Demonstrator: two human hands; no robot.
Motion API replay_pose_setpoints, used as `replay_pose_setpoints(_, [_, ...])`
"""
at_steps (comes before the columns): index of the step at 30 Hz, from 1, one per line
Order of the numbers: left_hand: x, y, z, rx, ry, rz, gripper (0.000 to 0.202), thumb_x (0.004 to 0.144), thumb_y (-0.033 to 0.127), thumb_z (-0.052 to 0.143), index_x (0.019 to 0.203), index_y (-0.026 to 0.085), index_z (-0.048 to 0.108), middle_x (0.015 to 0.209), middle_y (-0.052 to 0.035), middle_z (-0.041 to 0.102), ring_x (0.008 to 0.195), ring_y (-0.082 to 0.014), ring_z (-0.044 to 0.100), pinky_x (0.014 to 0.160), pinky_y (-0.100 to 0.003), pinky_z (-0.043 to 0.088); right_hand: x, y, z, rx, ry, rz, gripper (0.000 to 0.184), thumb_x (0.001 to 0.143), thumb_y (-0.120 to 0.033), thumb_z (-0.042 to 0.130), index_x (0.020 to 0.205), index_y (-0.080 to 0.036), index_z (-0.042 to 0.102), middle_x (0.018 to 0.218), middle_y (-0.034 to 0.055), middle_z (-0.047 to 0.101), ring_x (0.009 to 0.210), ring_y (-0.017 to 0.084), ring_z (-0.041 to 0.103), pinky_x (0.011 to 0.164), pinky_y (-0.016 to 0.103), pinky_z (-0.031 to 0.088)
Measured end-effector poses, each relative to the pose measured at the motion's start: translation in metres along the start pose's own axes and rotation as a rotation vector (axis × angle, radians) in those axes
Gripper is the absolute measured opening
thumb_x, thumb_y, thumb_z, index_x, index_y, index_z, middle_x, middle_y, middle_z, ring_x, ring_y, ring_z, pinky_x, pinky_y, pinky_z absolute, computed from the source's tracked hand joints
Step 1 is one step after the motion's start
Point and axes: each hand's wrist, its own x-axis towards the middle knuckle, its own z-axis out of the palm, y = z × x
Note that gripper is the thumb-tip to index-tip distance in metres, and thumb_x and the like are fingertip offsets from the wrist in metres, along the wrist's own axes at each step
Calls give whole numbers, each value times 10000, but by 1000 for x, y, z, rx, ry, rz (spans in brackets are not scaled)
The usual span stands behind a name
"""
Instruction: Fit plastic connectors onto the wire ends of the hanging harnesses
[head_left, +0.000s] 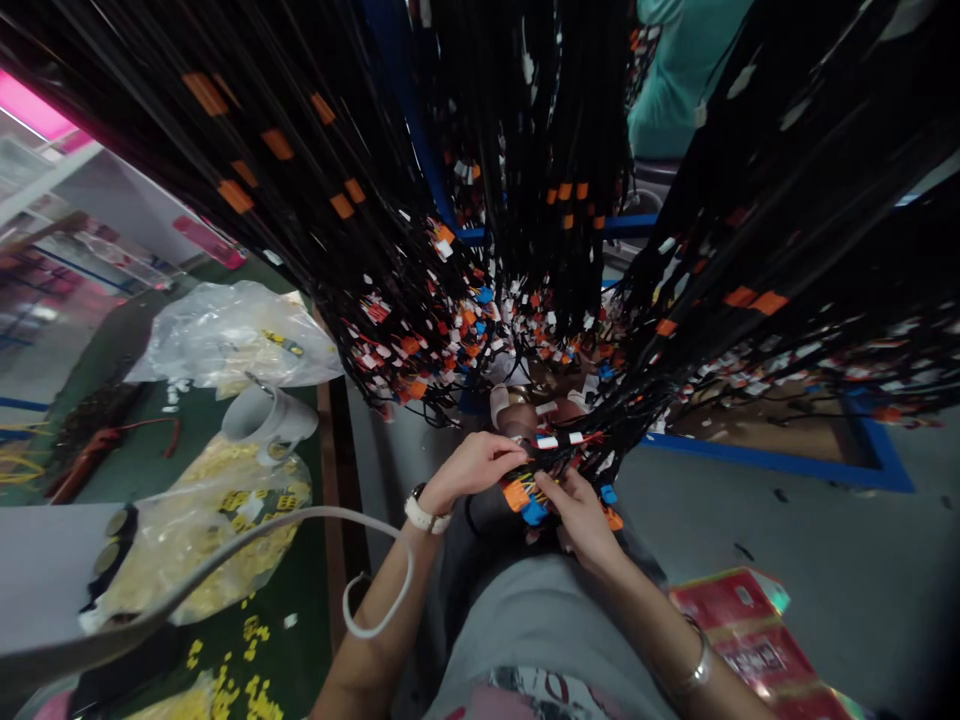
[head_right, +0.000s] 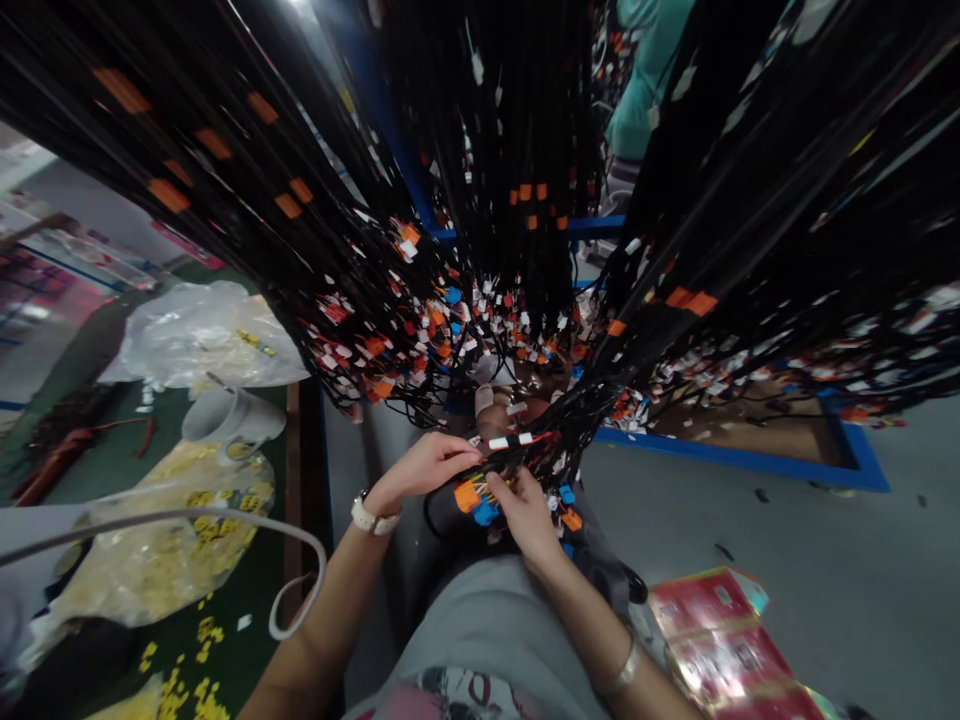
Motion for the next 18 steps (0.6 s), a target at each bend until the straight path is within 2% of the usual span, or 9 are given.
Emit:
replay_pose_setpoints(2, [1, -9, 2, -145, -14, 8, 353, 840, 396, 483, 900, 139, 717, 846, -46, 708, 754, -159, 582, 677, -216, 422, -1, -2, 0, 22, 19, 45, 292, 690, -410, 651, 859, -190, 564, 616, -13, 619, 444, 125, 543, 345, 207, 391])
replay_pose_setpoints(4, [2, -17, 4, -277, 15, -1, 354, 827, 393, 510, 978, 131, 695, 933, -67, 704, 823, -175, 591, 728, -236, 439, 0, -4, 0, 56, 23, 62, 247, 671, -366, 647, 826, -187, 578, 579, -16, 612, 409, 119, 522, 313, 195, 342])
replay_pose_setpoints(7, [4, -28, 8, -325, 164, -35, 376, 826, 420, 513, 1035, 143, 660, 963, -61, 681, 833, -162, 569, 743, -239, 425, 2, -7, -3, 93, -2, 56, 197, 641, -319, 644, 771, -179, 601, 582, -2, 624, 444, 127, 547, 334, 192, 343])
replay_pose_setpoints(10, [4, -38, 12, -286, 249, -139, 469, 841, 536, 439, 824, 120, 654, 670, -5, 584, 612, -109, 462, 575, -215, 345, 4, -8, -7, 94, -31, 52, 145, 617, -286, 642, 695, -166, 613, 570, -6, 612, 465, 114, 542, 385, 193, 381])
replay_pose_setpoints(12, [3, -42, 16, -323, 198, -217, 580, 828, 626, 380, 636, 115, 577, 510, 36, 419, 502, -83, 329, 491, -227, 245, 3, -8, -9, 84, -50, 74, 144, 611, -285, 648, 671, -157, 622, 543, -11, 596, 441, 100, 513, 392, 195, 381])
replay_pose_setpoints(14, [1, -42, 19, -395, 141, -239, 612, 807, 668, 369, 578, 122, 525, 478, 54, 333, 479, -72, 260, 476, -235, 200, 2, -8, -8, 67, -53, 117, 168, 616, -307, 660, 657, -149, 622, 490, -19, 564, 386, 86, 460, 356, 196, 340])
replay_pose_setpoints(18, [0, -35, 20, -530, 159, -177, 501, 751, 590, 547, 749, 96, 634, 604, 22, 491, 567, -83, 370, 552, -217, 298, -1, -9, -6, 69, -54, 162, 246, 647, -370, 679, 584, -148, 594, 437, -18, 526, 341, 80, 416, 315, 200, 285])
